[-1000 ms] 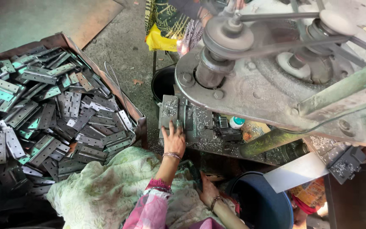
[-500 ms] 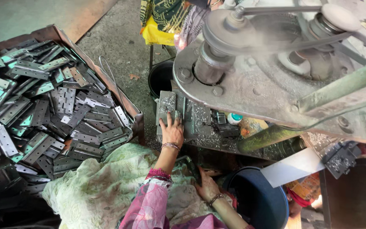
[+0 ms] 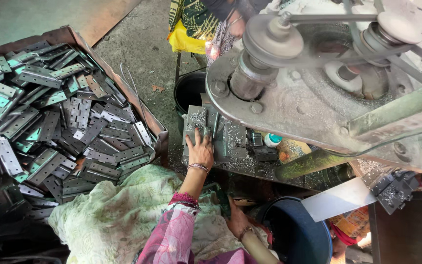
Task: The person repeatedly picks rectangular metal pieces from a bin, places them into a press machine, and operates the press with a lever. The person then removes the processed pieces and returns them to the bin, repeating the cycle.
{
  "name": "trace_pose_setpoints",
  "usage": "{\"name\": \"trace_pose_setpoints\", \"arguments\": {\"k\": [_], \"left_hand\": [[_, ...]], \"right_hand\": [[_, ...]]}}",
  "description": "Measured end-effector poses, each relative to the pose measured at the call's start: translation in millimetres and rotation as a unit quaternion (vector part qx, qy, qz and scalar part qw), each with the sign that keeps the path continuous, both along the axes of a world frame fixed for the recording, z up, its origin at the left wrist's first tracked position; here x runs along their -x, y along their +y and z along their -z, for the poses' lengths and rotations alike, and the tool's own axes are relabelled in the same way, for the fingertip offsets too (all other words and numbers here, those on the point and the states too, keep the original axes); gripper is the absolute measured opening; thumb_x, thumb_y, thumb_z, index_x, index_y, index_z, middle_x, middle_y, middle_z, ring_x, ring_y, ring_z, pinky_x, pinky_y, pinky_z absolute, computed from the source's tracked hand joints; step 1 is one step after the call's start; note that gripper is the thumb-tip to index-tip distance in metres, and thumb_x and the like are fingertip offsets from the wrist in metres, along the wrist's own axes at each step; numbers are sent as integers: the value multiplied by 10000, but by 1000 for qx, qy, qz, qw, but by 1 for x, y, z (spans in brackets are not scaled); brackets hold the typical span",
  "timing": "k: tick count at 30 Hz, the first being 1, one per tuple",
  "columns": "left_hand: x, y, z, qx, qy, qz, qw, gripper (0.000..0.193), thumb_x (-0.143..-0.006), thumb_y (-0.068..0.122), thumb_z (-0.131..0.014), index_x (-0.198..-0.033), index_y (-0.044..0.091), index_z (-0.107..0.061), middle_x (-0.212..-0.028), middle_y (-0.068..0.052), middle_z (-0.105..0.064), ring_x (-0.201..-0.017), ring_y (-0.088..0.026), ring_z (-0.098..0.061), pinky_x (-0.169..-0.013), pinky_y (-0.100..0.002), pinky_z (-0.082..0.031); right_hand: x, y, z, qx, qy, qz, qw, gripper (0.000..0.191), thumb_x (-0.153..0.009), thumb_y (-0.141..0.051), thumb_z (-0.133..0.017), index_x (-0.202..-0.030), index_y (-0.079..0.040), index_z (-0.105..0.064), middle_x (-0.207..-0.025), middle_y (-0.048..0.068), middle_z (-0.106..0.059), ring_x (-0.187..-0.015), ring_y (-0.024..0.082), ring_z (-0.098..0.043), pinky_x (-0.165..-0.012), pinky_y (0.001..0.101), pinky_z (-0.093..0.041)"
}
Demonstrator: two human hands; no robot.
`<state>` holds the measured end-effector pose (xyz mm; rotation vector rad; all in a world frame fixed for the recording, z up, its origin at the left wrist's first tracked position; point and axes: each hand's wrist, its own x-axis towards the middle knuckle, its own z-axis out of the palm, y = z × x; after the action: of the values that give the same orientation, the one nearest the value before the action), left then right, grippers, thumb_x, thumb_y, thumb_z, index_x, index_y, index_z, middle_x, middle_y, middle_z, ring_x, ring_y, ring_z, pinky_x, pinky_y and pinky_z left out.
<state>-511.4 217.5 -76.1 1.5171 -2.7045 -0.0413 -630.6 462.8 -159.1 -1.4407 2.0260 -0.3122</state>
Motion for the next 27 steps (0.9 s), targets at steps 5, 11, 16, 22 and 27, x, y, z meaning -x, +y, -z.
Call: {"name": "trace_pose_setpoints", "arguments": {"k": [5,11,16,22,27], "left_hand": [[-1,4,-6,17,2,14,1000,495,-1006,277,-419,-1463,133,-542,-1554,-51,-429,-1530,-415,-137,-1149,-746,-148],[6,-10,-10,6,-31,19,999,473,-1014,279,-412,-1441,148,-565,-1568,-44,-417,-1540,-421,-116,-1148,-761,-144],[18,-37,-12,-26,-57,17,998,449,-1035,270,-408,-1440,162,-570,-1581,-58,-413,-1555,-415,-112,-1152,-759,-150],[18,-41,-4,28,-17,10,999,532,-956,234,-439,-1473,130,-510,-1577,-29,-392,-1523,-410,-119,-1123,-766,-153],[17,-38,-4,13,-23,15,1000,499,-1009,241,-426,-1485,129,-524,-1558,-56,-427,-1537,-425,-134,-1155,-746,-172]], "right_hand": [[6,9,26,29,16,-13,999,939,-826,-149,-755,-1567,-94,-181,-1328,321,-585,-1170,484,-591,-919,523,-522],[29,-15,-29,-17,20,-31,999,866,-844,-197,-738,-1563,-112,-262,-1110,276,-712,-1011,421,-717,-873,468,-577],[24,-16,-25,5,35,-42,999,885,-852,-203,-754,-1562,-99,-236,-1155,313,-667,-1036,463,-676,-873,490,-563],[11,-16,27,-59,-16,-9,998,888,-918,-232,-712,-1584,-103,-137,-1281,309,-586,-1138,466,-621,-897,533,-531],[11,-8,15,-19,24,-8,999,931,-858,-192,-733,-1589,-119,-162,-1168,314,-654,-1082,494,-627,-892,527,-532]]}}
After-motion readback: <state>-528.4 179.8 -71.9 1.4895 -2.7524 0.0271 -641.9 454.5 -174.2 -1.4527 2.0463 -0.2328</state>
